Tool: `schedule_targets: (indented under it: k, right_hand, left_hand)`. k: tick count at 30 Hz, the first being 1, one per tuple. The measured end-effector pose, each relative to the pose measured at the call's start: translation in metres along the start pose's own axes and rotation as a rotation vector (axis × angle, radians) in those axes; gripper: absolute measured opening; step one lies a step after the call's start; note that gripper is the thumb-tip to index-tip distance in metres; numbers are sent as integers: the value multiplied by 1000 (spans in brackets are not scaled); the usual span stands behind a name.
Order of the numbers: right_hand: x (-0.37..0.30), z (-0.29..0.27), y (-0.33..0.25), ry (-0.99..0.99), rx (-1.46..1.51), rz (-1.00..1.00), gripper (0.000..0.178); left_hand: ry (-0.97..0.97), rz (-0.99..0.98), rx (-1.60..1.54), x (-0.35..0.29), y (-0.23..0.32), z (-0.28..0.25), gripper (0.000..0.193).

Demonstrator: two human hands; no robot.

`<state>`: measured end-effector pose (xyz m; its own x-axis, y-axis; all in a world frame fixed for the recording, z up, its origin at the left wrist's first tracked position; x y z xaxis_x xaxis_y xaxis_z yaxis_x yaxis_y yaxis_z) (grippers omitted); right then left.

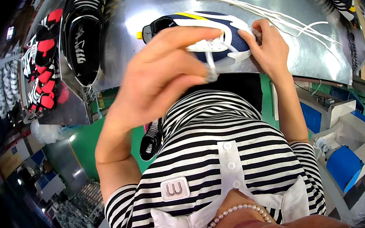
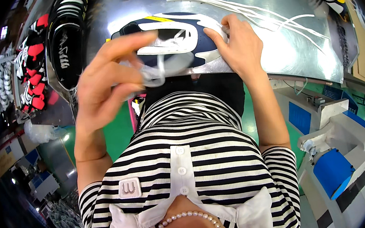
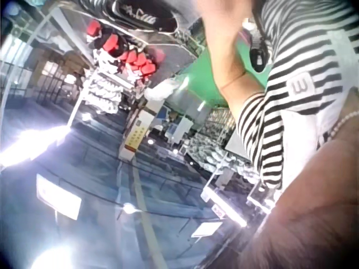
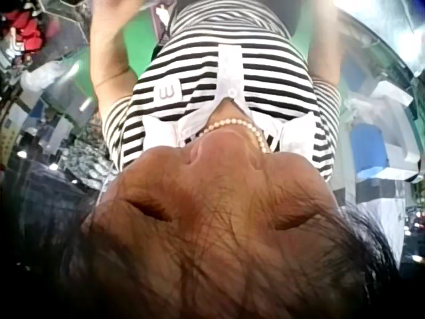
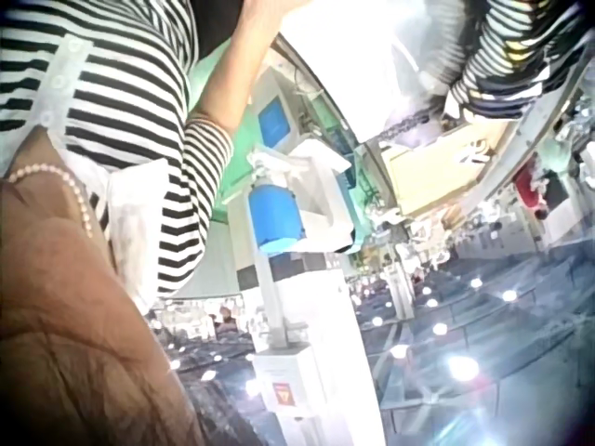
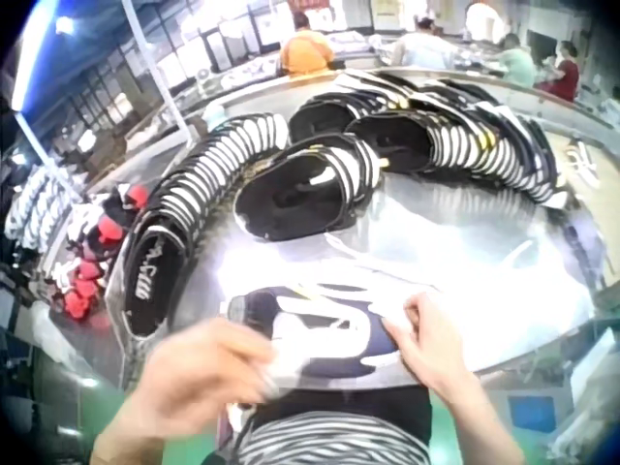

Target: The person laces a series of navy and white sneakers by hand at a manufacturing station, threading white laces through eyelets and pulling them tight.

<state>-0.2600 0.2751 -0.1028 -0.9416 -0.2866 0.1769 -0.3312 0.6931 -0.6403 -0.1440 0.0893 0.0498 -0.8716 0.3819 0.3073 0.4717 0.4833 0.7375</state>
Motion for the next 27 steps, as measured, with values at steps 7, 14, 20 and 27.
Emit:
schedule_targets:
  k: [7,14,20,27]
  right_hand:
    - [-1,-27,1,101,329,5,36]
    - [-6,5,-43,-309,955,154,18]
    - [-18,18,-23,-285,1055,355,17]
    - [-21,27,-13,-121,854,327,38]
  left_hand:
    - [185,-30,292,21,-50,13,5]
    - [234,42,301,37,-67,41,6]
    - [295,-116,281,13,-67,25,23]
    - [-204,-1053,-529,-1,-137,53,46]
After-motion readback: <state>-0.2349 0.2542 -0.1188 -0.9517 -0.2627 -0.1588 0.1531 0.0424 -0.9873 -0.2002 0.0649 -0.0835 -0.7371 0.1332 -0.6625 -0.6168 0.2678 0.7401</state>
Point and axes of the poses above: each hand's wrist, its own x-axis towards the middle knuckle, its own z-axis out of the palm, y = z × x, the point moved 7 cm from there along x, towards the middle knuckle, and after that the axes turned 1 degree about -y, right-handed, at the moved point
